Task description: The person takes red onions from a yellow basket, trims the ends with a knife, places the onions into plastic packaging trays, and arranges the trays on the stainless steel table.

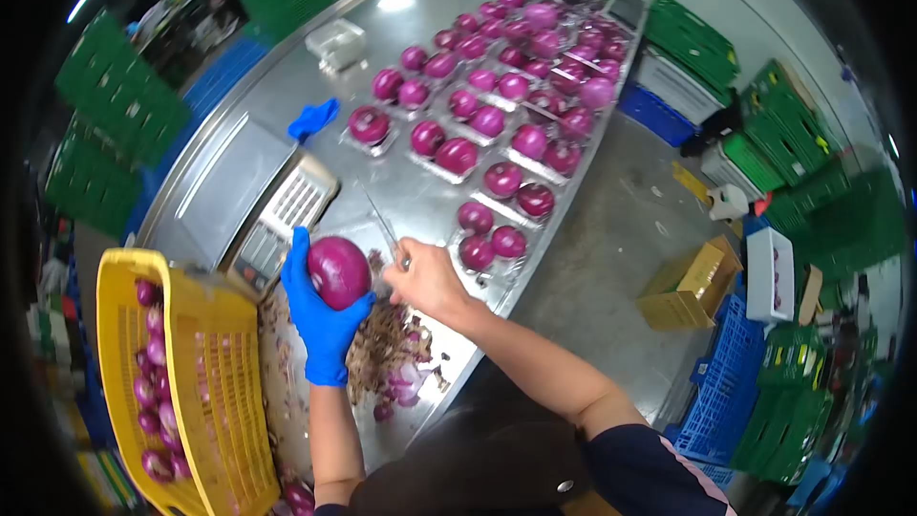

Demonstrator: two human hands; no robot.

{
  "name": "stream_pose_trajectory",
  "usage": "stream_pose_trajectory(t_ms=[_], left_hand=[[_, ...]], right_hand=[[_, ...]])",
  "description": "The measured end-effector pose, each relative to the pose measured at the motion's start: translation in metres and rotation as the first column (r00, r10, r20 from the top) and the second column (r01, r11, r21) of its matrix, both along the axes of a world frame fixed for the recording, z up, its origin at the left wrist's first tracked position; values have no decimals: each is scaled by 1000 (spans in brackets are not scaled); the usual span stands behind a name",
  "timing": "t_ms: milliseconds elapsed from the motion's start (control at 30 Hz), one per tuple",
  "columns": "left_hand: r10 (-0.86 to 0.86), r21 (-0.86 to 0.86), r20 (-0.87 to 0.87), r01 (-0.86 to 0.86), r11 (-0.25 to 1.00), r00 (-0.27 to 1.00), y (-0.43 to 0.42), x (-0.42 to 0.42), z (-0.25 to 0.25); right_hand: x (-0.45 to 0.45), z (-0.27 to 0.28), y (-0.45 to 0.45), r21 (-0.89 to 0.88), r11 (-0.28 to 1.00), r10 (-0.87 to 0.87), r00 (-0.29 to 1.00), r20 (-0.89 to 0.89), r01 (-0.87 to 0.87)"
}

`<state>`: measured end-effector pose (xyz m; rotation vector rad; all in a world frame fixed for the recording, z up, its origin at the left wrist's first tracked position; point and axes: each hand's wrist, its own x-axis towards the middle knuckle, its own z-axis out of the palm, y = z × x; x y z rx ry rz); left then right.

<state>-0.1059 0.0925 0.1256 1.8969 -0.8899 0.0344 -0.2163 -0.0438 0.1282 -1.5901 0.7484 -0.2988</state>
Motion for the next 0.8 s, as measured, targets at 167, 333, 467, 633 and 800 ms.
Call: stream_pose_trajectory(t_ms=[167,333,467,633,800], left_hand=[[-95,190,21,90,978,995,-40,3,-7],[-65,141,4,64,988,998,-116,29,22],[-58,158,256,18,987,965,-212,38,35],[-239,270,211,178,946,948,-317,61,31],[-286,45,200,283,958,937,-392,65,47]], right_hand=[[-4,-9,-36,260,965,43,999,27,-48],[16,-8,-121,452,872,147,981,125,-188],[40,-9,-210,522,827,98,968,230,-208],[63,-20,-319,741,664,-59,981,186,-100],[78,-30,-431,754,643,-157,941,300,-133]])
